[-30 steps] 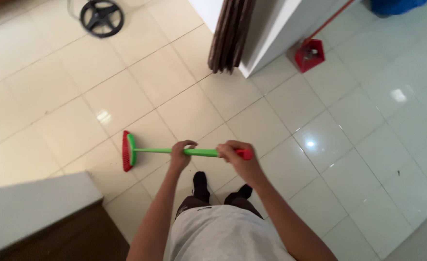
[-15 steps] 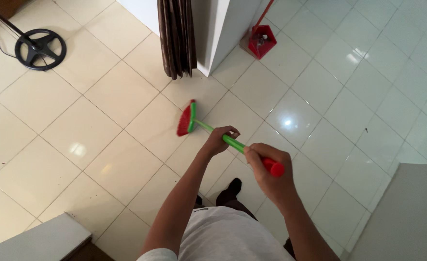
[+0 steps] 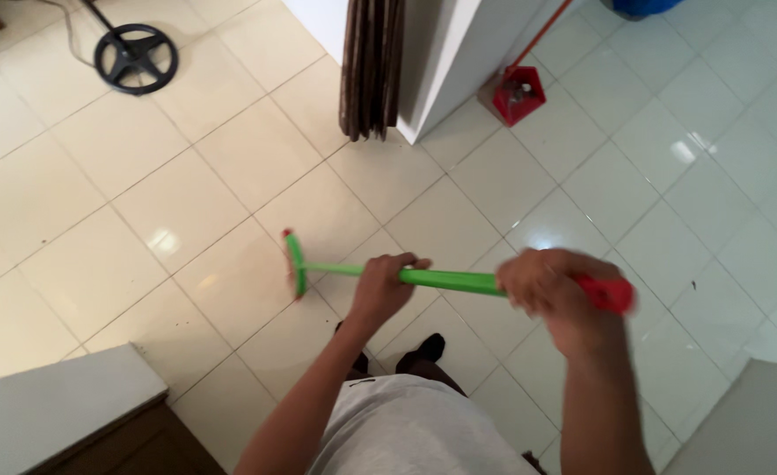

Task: The person sweeps a tiled floor using a broom, moving around furniture and a rug.

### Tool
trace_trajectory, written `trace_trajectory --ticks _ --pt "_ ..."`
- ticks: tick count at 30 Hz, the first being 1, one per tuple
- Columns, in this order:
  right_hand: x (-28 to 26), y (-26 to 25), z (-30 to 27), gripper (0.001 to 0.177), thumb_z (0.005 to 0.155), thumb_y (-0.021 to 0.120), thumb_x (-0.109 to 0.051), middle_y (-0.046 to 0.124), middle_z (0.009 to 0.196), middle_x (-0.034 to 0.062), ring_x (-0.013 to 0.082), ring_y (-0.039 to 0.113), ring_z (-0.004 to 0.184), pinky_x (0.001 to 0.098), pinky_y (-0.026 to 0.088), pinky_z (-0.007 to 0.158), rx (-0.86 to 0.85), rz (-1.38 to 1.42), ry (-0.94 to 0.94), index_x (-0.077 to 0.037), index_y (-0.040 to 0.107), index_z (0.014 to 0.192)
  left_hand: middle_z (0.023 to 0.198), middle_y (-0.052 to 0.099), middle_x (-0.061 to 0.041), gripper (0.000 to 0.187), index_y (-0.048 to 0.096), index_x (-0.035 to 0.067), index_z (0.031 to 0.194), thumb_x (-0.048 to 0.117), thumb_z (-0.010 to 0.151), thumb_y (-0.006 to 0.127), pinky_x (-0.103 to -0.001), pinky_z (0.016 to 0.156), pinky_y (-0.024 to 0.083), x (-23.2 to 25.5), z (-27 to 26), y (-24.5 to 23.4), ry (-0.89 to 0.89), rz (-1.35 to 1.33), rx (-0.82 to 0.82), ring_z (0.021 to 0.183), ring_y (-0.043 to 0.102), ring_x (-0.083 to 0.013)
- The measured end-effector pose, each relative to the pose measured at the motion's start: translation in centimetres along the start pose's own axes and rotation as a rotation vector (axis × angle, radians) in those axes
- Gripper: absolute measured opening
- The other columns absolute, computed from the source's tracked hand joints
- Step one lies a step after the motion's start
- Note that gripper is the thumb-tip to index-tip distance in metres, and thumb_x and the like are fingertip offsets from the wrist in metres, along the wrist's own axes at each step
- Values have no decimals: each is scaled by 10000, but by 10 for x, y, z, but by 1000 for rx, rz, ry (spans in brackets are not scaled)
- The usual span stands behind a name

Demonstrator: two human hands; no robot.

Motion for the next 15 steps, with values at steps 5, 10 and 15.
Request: trace_trajectory --ticks 5,10,15 --pt "102 29 27 395 1057 546 -132 479 626 42 201 510 638 437 523 856 178 271 253 -88 467 672 658 685 -184 369 765 113 822 434 961 648 -504 611 535 -103 -37 -18 -171 232 80 648 677 -404" --pt "183 72 16 425 1017 588 -124 463 580 44 190 514 608 400 532 814 197 252 496 -89 453 616 714 727 -138 359 760 140 837 469 932 652 -465 680 562 -210 -91 -12 -356 264 91 717 714 -361" --pt "177 71 -1 421 1015 626 -168 513 613 28 139 520 638 324 477 682 19 45 545 -58 526 620 946 760 -119 183 790 196 1003 237 838 723 -450 766 581 -263 -105 44 -373 102 100 882 729 -348"
Point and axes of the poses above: each hand's wrist, its own z-axis towards the middle knuckle, its own y-axis out of the palm, x = y × z, the point moved 1 cm from there along z, towards the middle knuckle
